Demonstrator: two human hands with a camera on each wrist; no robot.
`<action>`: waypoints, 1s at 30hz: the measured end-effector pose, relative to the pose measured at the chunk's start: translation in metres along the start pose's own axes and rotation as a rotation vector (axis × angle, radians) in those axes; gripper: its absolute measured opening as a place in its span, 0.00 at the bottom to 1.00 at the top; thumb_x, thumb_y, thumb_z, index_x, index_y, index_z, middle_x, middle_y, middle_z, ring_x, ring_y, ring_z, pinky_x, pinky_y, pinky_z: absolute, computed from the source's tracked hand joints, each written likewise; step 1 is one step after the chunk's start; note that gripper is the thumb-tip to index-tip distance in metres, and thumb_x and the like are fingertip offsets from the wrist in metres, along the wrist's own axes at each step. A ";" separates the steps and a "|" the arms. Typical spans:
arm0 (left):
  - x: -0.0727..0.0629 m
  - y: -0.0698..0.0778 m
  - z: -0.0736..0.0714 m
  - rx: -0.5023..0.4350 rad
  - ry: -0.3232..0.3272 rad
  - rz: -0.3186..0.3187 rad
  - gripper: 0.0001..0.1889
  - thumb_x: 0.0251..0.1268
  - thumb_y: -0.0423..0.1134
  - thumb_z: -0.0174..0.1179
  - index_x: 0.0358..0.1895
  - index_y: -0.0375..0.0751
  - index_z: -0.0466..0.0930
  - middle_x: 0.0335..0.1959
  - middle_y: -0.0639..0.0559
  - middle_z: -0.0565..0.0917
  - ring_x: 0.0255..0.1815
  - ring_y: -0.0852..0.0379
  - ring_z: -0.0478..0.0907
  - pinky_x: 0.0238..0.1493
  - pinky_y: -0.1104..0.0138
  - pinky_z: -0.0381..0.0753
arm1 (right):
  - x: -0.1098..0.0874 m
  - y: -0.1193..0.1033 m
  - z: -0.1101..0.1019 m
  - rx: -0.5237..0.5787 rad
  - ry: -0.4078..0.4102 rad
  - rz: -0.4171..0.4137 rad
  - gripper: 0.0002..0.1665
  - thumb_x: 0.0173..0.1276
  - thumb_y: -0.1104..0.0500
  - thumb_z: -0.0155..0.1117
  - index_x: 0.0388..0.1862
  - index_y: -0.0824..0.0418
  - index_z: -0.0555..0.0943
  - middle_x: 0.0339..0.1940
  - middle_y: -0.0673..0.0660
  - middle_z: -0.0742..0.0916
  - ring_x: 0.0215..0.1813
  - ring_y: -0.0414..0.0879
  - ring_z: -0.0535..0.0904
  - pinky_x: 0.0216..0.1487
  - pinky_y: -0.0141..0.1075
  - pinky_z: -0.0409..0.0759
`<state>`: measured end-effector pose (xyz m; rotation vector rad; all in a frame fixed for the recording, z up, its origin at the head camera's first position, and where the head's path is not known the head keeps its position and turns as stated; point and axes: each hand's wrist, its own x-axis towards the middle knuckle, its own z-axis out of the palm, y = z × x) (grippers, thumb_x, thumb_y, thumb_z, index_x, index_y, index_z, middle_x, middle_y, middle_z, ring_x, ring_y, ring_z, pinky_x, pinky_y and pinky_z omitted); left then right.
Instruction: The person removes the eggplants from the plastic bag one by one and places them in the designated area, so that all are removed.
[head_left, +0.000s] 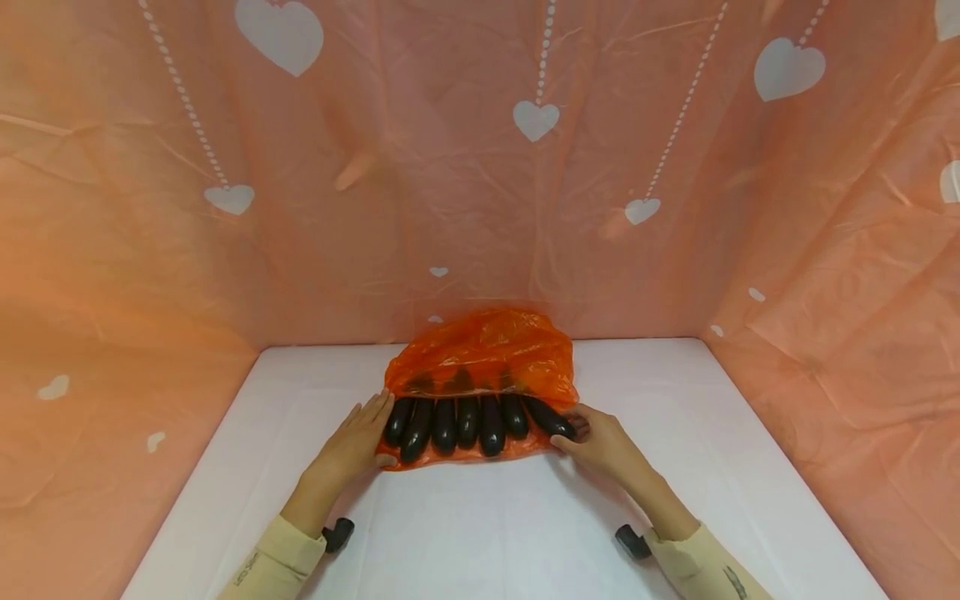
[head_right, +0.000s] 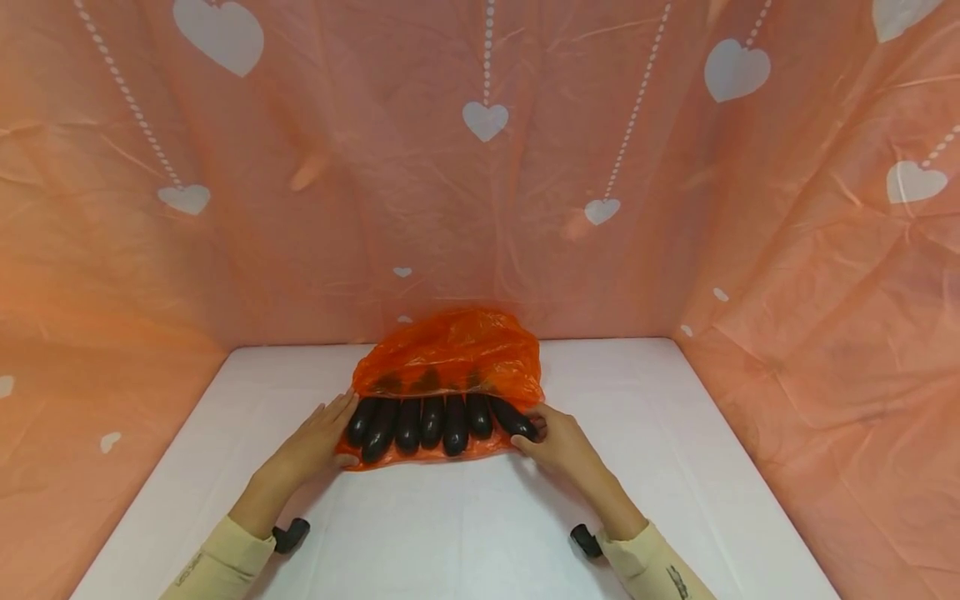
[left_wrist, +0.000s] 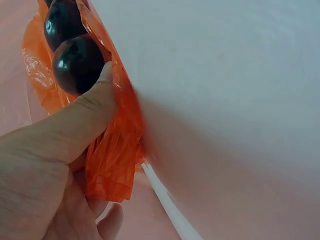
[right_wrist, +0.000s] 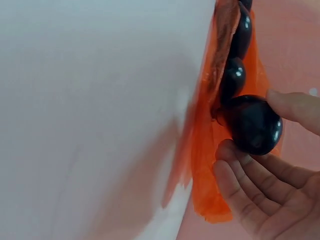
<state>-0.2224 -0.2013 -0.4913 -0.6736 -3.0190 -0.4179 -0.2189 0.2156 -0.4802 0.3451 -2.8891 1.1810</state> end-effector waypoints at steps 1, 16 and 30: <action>0.000 0.000 0.000 0.004 0.005 0.004 0.53 0.59 0.44 0.80 0.80 0.19 0.59 0.80 0.23 0.63 0.82 0.28 0.60 0.82 0.37 0.58 | -0.002 -0.001 -0.001 0.006 0.003 -0.003 0.26 0.66 0.56 0.82 0.57 0.68 0.84 0.41 0.55 0.91 0.43 0.47 0.88 0.49 0.45 0.90; -0.002 0.006 -0.004 -0.017 -0.002 -0.015 0.53 0.59 0.41 0.81 0.80 0.18 0.58 0.80 0.23 0.64 0.82 0.28 0.61 0.82 0.37 0.58 | -0.026 -0.004 -0.021 0.007 -0.005 -0.016 0.26 0.66 0.53 0.82 0.55 0.67 0.85 0.40 0.53 0.90 0.41 0.43 0.85 0.47 0.39 0.87; -0.003 0.006 -0.005 0.003 0.010 0.008 0.53 0.59 0.42 0.80 0.79 0.18 0.59 0.79 0.22 0.65 0.81 0.27 0.62 0.82 0.37 0.60 | -0.047 -0.006 -0.036 0.027 -0.008 -0.040 0.26 0.66 0.54 0.82 0.56 0.68 0.86 0.41 0.53 0.90 0.41 0.42 0.86 0.47 0.42 0.90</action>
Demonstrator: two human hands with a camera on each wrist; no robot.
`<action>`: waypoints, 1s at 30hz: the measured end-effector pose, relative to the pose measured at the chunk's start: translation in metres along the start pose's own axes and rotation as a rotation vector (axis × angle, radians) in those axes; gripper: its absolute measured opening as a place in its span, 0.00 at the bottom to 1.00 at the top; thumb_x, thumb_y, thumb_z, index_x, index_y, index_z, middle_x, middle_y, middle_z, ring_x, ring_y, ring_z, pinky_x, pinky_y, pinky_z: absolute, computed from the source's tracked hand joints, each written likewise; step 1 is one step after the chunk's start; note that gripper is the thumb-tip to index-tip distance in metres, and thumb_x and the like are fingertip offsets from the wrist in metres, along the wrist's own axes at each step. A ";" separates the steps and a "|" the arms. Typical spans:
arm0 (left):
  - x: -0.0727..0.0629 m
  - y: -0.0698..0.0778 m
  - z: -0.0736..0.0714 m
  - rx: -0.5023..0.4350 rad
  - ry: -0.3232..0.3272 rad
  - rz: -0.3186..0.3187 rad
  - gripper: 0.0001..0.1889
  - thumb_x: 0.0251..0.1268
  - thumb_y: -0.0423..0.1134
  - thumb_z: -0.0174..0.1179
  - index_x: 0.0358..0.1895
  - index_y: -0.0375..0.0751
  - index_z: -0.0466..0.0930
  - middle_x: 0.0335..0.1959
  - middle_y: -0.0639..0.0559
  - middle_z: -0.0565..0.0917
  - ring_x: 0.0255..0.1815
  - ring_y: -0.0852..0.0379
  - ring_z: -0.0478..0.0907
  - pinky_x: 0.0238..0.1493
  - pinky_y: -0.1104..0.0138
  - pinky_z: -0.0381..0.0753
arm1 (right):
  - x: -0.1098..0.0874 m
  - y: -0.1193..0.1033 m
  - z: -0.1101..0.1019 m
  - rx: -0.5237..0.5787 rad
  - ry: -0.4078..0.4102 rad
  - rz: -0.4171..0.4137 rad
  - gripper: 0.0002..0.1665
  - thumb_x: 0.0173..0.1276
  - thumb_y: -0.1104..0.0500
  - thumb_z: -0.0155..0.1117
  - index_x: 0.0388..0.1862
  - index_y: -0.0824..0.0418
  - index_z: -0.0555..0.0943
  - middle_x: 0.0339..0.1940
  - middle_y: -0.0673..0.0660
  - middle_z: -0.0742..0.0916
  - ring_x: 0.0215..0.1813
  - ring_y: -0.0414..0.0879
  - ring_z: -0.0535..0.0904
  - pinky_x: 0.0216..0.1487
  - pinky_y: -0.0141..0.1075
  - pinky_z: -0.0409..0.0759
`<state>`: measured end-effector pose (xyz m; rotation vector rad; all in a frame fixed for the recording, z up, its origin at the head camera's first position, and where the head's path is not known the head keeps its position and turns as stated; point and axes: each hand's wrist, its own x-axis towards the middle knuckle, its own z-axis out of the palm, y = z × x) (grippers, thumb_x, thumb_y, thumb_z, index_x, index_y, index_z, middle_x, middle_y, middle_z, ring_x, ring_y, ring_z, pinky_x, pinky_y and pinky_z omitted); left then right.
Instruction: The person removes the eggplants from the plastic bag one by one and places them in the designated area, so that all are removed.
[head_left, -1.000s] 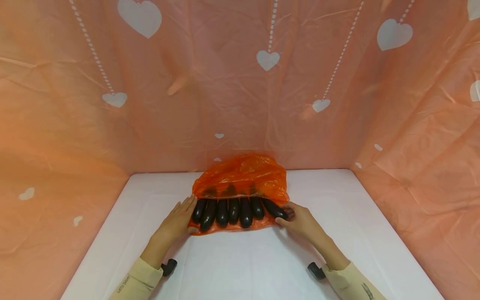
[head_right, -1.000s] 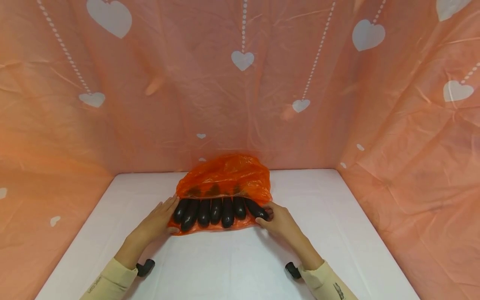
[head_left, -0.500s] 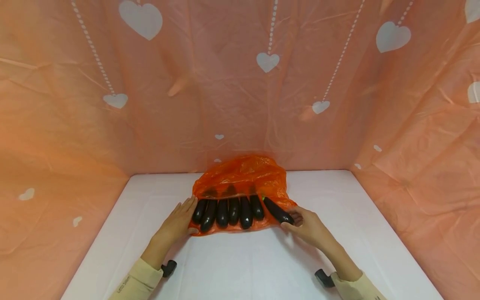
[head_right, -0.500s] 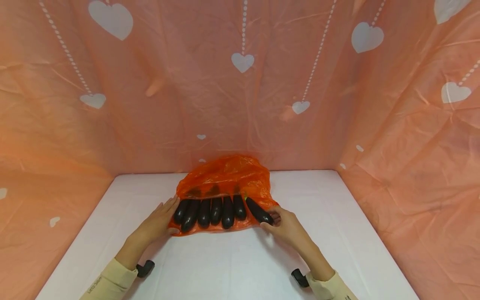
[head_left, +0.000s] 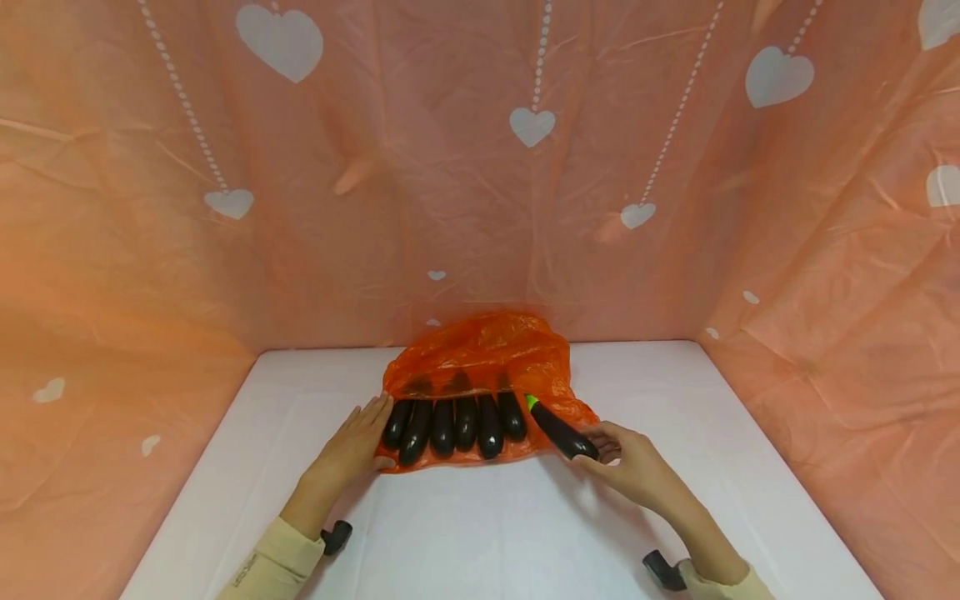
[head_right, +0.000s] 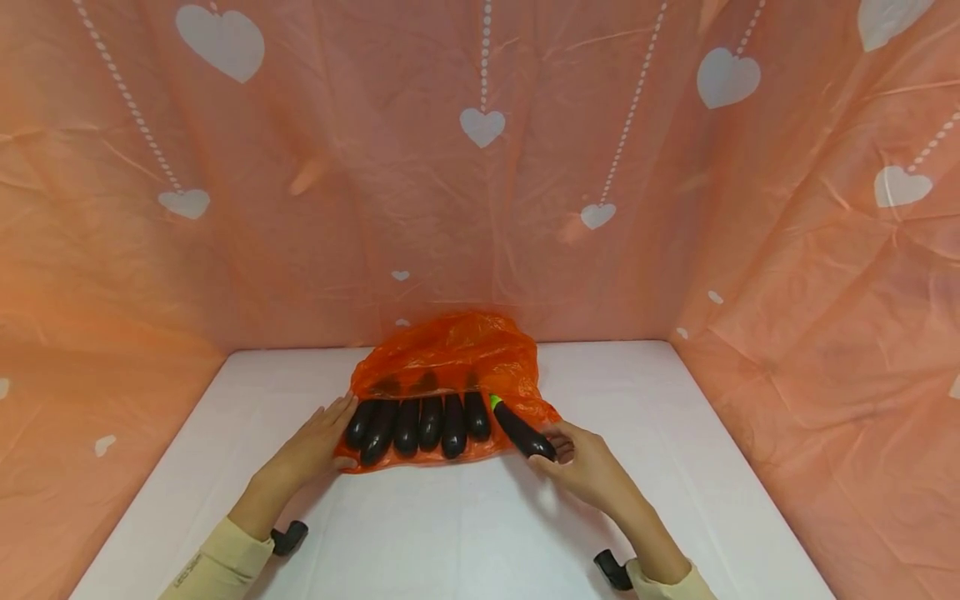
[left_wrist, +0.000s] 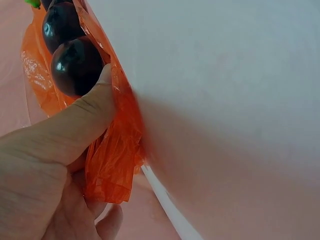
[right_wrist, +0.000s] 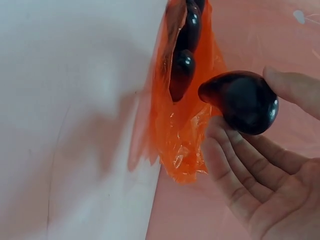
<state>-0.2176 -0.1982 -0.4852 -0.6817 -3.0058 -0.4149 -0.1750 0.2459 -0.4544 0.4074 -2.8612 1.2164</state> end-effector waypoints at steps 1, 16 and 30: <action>0.000 0.000 0.000 -0.001 -0.002 -0.001 0.53 0.59 0.42 0.80 0.79 0.18 0.59 0.79 0.22 0.64 0.81 0.27 0.62 0.82 0.37 0.60 | -0.001 0.000 -0.001 0.005 -0.004 -0.004 0.26 0.67 0.53 0.82 0.56 0.67 0.86 0.40 0.52 0.90 0.41 0.42 0.86 0.47 0.41 0.90; 0.001 -0.001 -0.001 -0.017 0.000 0.010 0.53 0.58 0.42 0.81 0.79 0.17 0.59 0.79 0.22 0.64 0.81 0.26 0.62 0.81 0.37 0.60 | -0.008 0.003 -0.014 0.027 0.077 0.035 0.25 0.68 0.51 0.82 0.58 0.60 0.86 0.45 0.51 0.91 0.42 0.42 0.88 0.50 0.42 0.89; 0.001 0.000 -0.002 -0.021 -0.016 -0.009 0.53 0.59 0.42 0.80 0.79 0.18 0.59 0.80 0.23 0.64 0.82 0.27 0.61 0.82 0.38 0.59 | -0.003 0.022 -0.015 0.000 0.210 0.051 0.24 0.68 0.55 0.81 0.59 0.63 0.85 0.43 0.55 0.91 0.41 0.44 0.87 0.46 0.35 0.87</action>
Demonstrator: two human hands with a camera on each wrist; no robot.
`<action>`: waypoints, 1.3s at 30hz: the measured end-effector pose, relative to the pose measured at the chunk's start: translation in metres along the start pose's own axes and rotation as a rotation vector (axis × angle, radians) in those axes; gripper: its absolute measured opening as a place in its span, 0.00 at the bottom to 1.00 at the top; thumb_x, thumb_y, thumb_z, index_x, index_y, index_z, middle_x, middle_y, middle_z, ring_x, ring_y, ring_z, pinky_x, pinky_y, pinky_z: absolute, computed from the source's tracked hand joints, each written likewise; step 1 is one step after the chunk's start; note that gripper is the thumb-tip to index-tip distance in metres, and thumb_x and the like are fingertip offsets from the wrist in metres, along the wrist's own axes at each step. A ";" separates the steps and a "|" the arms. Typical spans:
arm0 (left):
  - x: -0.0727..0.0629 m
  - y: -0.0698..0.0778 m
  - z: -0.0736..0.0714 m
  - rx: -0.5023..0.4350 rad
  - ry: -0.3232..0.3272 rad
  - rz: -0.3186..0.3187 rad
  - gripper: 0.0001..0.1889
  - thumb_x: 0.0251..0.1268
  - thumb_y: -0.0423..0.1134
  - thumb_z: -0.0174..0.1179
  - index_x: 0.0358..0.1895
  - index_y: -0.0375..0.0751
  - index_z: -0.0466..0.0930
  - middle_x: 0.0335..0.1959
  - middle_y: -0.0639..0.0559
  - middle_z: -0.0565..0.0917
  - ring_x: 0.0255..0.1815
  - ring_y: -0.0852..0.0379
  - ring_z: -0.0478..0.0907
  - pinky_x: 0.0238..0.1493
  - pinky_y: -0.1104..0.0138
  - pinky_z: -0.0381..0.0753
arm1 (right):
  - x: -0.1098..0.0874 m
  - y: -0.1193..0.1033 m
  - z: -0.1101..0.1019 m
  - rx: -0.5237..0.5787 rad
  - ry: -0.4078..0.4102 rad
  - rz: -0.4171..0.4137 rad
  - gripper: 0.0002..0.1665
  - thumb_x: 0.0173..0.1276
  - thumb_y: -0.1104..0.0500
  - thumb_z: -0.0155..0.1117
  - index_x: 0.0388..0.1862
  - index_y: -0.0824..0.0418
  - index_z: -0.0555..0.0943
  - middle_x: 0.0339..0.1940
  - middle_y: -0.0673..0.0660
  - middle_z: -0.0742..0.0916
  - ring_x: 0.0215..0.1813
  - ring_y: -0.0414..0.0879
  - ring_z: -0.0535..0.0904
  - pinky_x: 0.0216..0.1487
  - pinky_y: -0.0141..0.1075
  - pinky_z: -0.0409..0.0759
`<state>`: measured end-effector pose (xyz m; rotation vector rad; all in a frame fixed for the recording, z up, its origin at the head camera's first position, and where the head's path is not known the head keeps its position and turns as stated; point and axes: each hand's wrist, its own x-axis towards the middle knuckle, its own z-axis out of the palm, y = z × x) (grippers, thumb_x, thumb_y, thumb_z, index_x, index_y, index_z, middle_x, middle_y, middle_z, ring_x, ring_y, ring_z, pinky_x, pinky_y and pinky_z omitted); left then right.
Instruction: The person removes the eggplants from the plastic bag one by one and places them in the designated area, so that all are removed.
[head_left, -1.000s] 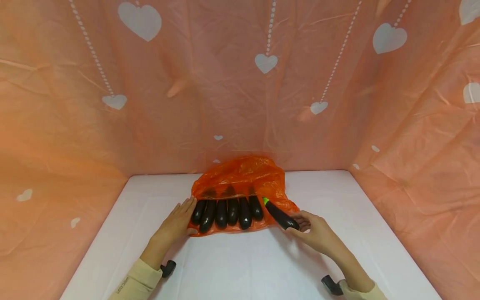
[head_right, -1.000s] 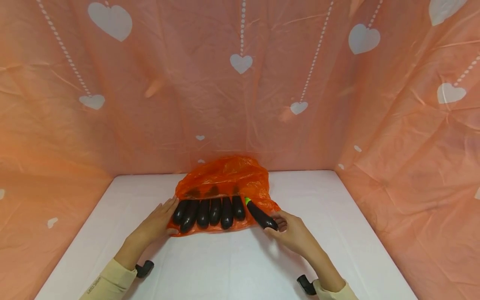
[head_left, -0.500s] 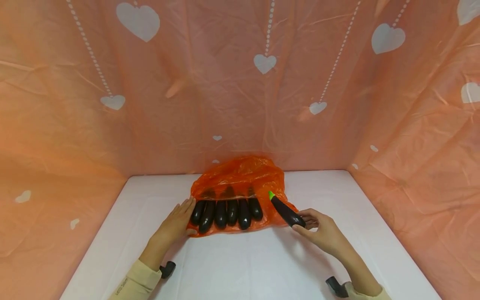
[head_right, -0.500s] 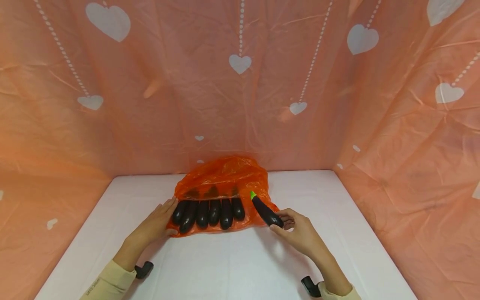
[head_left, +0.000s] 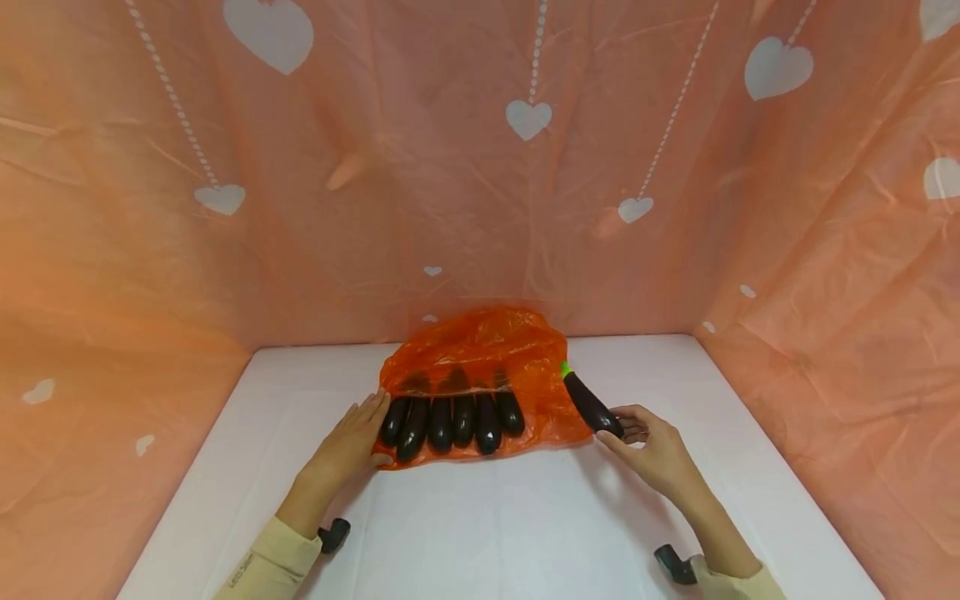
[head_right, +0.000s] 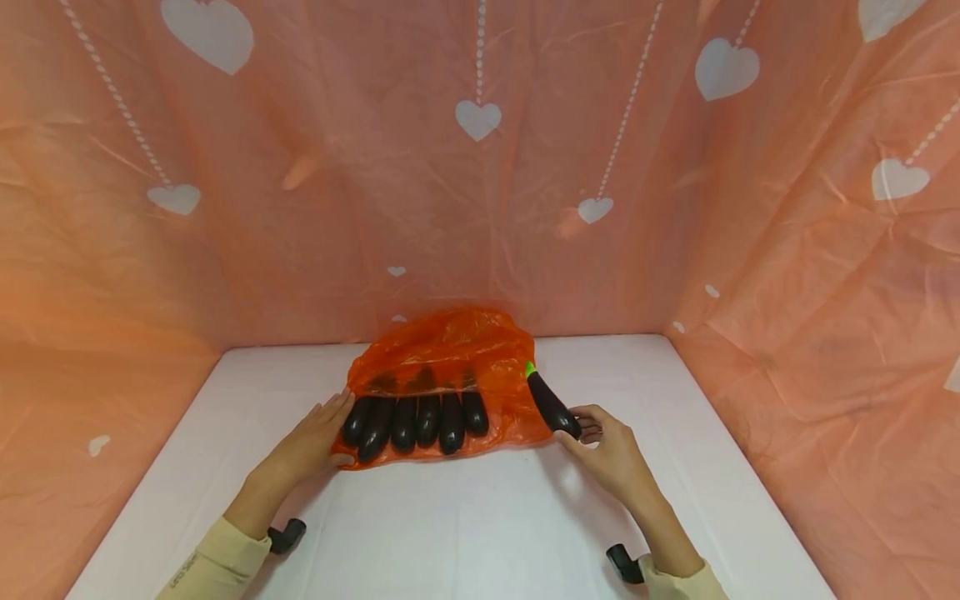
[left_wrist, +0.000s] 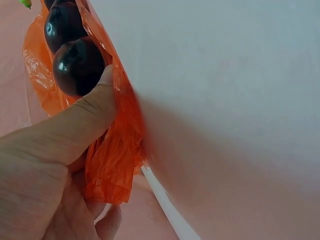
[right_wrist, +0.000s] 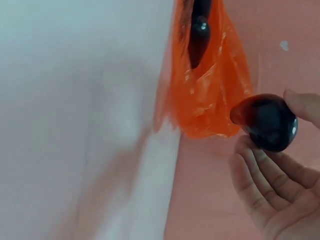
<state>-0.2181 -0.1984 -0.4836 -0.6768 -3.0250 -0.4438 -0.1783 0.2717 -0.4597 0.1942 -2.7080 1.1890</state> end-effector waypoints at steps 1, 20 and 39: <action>0.000 0.000 -0.001 -0.002 0.001 -0.001 0.53 0.59 0.42 0.80 0.79 0.18 0.59 0.80 0.23 0.63 0.82 0.27 0.61 0.82 0.38 0.59 | 0.001 0.002 0.000 -0.001 0.010 0.008 0.24 0.68 0.55 0.81 0.59 0.64 0.85 0.43 0.56 0.91 0.41 0.44 0.87 0.45 0.33 0.87; 0.001 -0.003 0.002 0.034 0.021 0.028 0.53 0.59 0.42 0.81 0.79 0.17 0.59 0.80 0.22 0.64 0.81 0.27 0.62 0.81 0.38 0.61 | 0.024 0.035 0.008 -0.028 -0.024 0.114 0.29 0.71 0.53 0.79 0.60 0.71 0.82 0.46 0.64 0.90 0.46 0.54 0.88 0.48 0.39 0.87; 0.001 0.001 0.001 0.014 -0.004 -0.002 0.53 0.59 0.41 0.81 0.79 0.18 0.58 0.80 0.23 0.63 0.82 0.28 0.61 0.82 0.38 0.60 | 0.039 0.038 0.011 -0.065 -0.166 0.208 0.30 0.69 0.53 0.80 0.59 0.71 0.79 0.42 0.61 0.89 0.43 0.51 0.85 0.41 0.41 0.84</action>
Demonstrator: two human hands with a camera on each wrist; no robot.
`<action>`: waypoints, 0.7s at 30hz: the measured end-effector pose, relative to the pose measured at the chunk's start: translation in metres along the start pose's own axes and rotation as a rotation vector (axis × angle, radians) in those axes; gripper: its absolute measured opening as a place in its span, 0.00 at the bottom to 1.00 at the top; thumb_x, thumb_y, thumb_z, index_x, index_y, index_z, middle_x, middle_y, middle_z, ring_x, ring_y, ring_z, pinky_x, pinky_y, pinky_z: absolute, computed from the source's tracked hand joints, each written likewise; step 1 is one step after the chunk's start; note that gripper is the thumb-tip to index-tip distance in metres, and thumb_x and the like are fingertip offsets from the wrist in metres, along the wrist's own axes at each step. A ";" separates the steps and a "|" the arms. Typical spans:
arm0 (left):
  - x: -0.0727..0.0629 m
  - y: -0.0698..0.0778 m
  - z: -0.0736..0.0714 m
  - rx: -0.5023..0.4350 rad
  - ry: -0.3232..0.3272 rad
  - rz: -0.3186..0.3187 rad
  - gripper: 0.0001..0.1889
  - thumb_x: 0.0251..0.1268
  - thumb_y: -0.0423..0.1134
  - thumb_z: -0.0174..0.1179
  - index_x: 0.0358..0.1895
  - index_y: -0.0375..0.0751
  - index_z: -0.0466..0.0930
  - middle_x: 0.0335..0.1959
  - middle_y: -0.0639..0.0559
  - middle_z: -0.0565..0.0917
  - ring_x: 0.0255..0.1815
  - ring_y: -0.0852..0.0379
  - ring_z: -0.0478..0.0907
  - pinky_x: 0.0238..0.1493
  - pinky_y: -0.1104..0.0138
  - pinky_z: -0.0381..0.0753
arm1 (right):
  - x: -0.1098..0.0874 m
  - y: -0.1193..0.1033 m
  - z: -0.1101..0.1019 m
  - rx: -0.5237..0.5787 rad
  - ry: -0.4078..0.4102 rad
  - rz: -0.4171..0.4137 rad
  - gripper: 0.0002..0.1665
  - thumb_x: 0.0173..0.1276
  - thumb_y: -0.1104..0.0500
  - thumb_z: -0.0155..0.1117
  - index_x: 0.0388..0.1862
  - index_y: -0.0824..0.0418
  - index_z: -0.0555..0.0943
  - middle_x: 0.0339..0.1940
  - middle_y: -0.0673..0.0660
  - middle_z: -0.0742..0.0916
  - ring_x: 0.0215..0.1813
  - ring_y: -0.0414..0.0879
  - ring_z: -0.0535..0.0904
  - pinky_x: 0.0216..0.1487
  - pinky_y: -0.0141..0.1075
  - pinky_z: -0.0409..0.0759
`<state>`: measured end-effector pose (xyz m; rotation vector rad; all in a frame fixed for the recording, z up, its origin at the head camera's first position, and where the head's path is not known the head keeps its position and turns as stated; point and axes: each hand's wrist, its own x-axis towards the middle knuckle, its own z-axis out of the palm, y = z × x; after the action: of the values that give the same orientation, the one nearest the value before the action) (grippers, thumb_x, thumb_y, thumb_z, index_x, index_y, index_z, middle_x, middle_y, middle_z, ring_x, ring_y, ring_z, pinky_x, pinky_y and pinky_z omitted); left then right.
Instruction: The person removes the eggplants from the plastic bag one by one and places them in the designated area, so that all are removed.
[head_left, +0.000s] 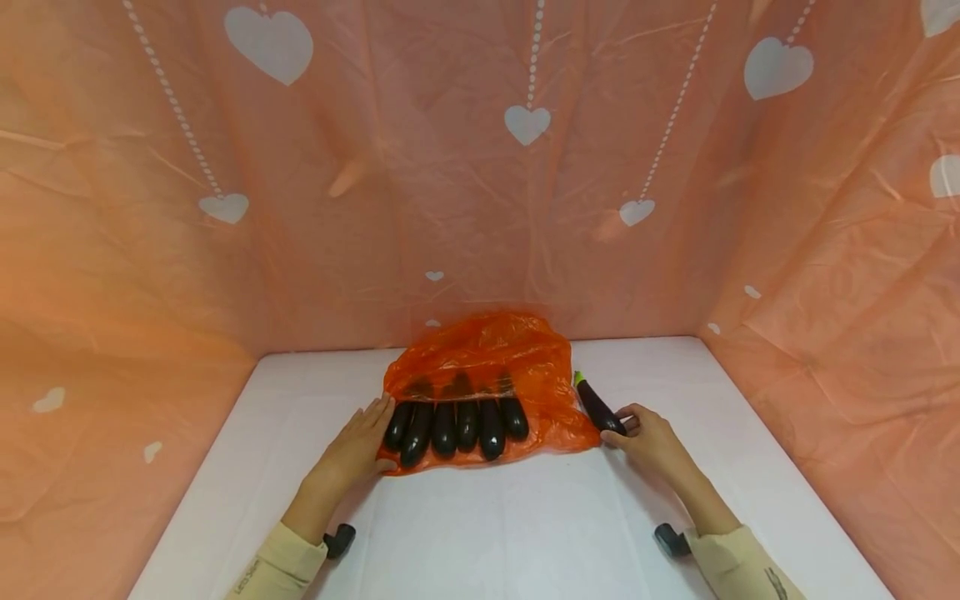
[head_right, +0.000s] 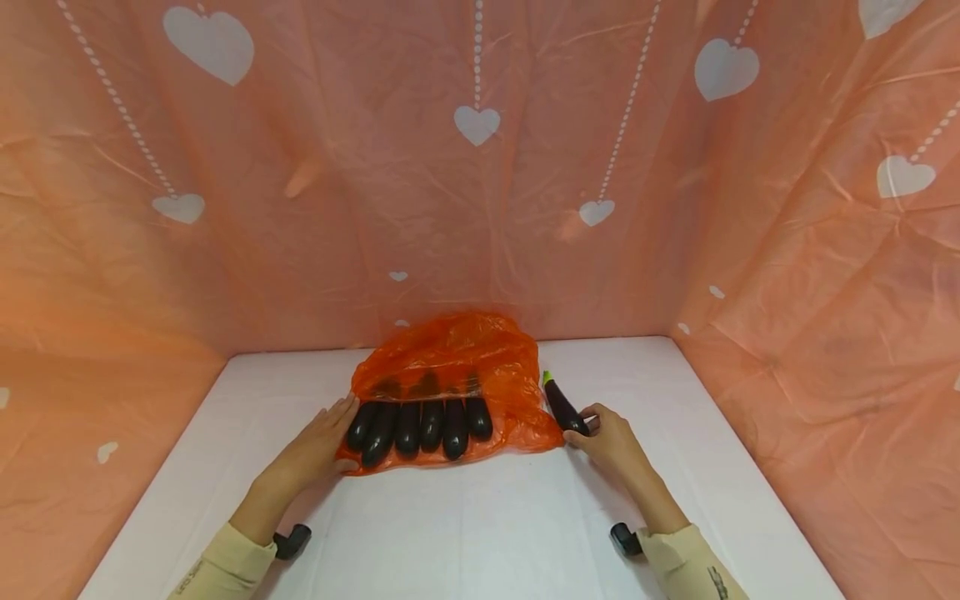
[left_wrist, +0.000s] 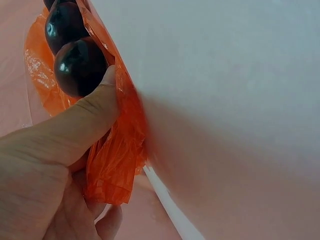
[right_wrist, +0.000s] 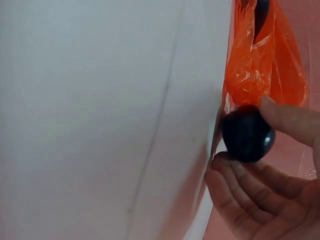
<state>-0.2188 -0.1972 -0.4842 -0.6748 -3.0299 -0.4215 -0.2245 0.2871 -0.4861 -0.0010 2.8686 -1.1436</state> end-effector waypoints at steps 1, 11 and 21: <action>0.000 0.000 0.000 0.002 0.000 -0.001 0.53 0.59 0.41 0.80 0.80 0.18 0.58 0.81 0.23 0.63 0.82 0.28 0.61 0.82 0.38 0.60 | 0.001 0.000 0.000 -0.007 -0.007 0.010 0.30 0.69 0.53 0.80 0.58 0.71 0.79 0.41 0.61 0.89 0.42 0.51 0.85 0.41 0.41 0.84; -0.001 0.001 0.000 -0.003 0.009 0.007 0.53 0.59 0.40 0.81 0.79 0.18 0.58 0.81 0.23 0.62 0.82 0.27 0.61 0.82 0.38 0.60 | 0.004 -0.006 -0.002 -0.058 -0.040 0.053 0.31 0.68 0.52 0.80 0.57 0.70 0.78 0.40 0.62 0.88 0.40 0.53 0.82 0.43 0.45 0.84; -0.003 0.002 -0.001 0.021 0.023 0.017 0.52 0.60 0.40 0.80 0.79 0.18 0.59 0.81 0.23 0.62 0.81 0.28 0.62 0.82 0.39 0.60 | 0.003 -0.011 -0.006 -0.083 -0.030 0.034 0.33 0.69 0.52 0.80 0.59 0.72 0.77 0.43 0.66 0.88 0.43 0.56 0.83 0.48 0.51 0.85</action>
<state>-0.2155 -0.1968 -0.4825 -0.6894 -2.9998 -0.3941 -0.2279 0.2829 -0.4744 0.0272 2.8761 -1.0090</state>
